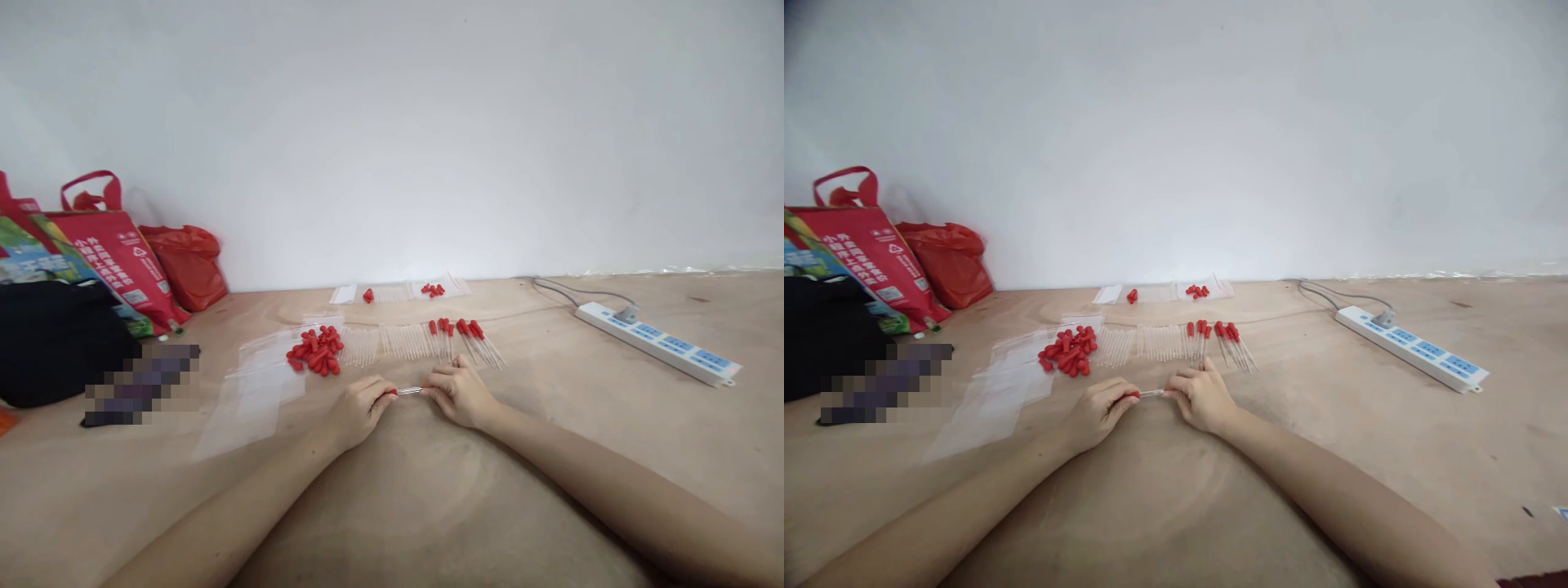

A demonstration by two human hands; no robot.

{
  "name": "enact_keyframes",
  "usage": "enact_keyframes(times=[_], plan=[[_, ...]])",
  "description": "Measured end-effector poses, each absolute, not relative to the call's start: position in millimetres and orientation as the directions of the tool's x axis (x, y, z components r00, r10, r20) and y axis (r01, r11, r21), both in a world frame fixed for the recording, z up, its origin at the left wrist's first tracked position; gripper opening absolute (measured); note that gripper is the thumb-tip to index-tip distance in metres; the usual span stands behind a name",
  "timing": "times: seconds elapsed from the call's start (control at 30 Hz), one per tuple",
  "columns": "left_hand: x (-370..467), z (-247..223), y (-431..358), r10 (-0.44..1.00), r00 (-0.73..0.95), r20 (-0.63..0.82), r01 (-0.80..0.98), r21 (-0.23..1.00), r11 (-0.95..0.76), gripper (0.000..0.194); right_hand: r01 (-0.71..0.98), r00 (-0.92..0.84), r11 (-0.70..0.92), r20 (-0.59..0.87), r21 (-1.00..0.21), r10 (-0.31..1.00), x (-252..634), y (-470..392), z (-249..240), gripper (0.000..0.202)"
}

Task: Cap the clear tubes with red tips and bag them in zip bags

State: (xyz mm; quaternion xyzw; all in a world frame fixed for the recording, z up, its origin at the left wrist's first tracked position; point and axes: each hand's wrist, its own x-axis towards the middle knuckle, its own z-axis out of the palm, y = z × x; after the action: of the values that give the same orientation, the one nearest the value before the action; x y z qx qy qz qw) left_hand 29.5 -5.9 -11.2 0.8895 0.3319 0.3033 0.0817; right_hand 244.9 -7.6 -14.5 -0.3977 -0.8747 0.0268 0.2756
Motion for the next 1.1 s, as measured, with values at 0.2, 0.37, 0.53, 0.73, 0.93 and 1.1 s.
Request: enact_keyframes(times=[0.2,0.37,0.53,0.73,0.93,1.1], plan=[[29.2,-8.8,-6.1,0.588,0.647,0.485,0.57,0.204,-0.796,0.02,0.679,-0.565,0.72,0.524,-0.143,0.637,243.2,-11.6,-13.9,0.025],[30.4,-6.9,-7.0,0.54,0.68,0.495,0.536,0.167,-0.828,0.02,0.652,-0.564,0.744,0.563,-0.145,0.604,239.8,-10.7,-15.9,0.026],[31.2,-8.2,-7.2,0.507,0.693,0.513,0.499,0.166,-0.851,0.02,0.639,-0.575,0.747,0.531,-0.183,0.622,234.8,-11.7,-18.1,0.026],[32.2,-7.8,-5.3,0.471,0.716,0.515,0.46,0.159,-0.874,0.02,0.645,-0.566,0.723,0.482,-0.246,0.669,230.0,-15.2,-20.7,0.024],[31.8,-7.5,-2.4,0.563,0.678,0.473,0.529,0.219,-0.82,0.018,0.672,-0.625,0.723,0.399,-0.162,0.67,233.1,-14.2,-3.2,0.024],[30.2,-8.5,-2.2,0.682,0.52,0.514,0.639,0.295,-0.71,0.032,0.784,-0.519,0.595,0.339,-0.177,0.784,251.8,1.8,11.6,0.023]])
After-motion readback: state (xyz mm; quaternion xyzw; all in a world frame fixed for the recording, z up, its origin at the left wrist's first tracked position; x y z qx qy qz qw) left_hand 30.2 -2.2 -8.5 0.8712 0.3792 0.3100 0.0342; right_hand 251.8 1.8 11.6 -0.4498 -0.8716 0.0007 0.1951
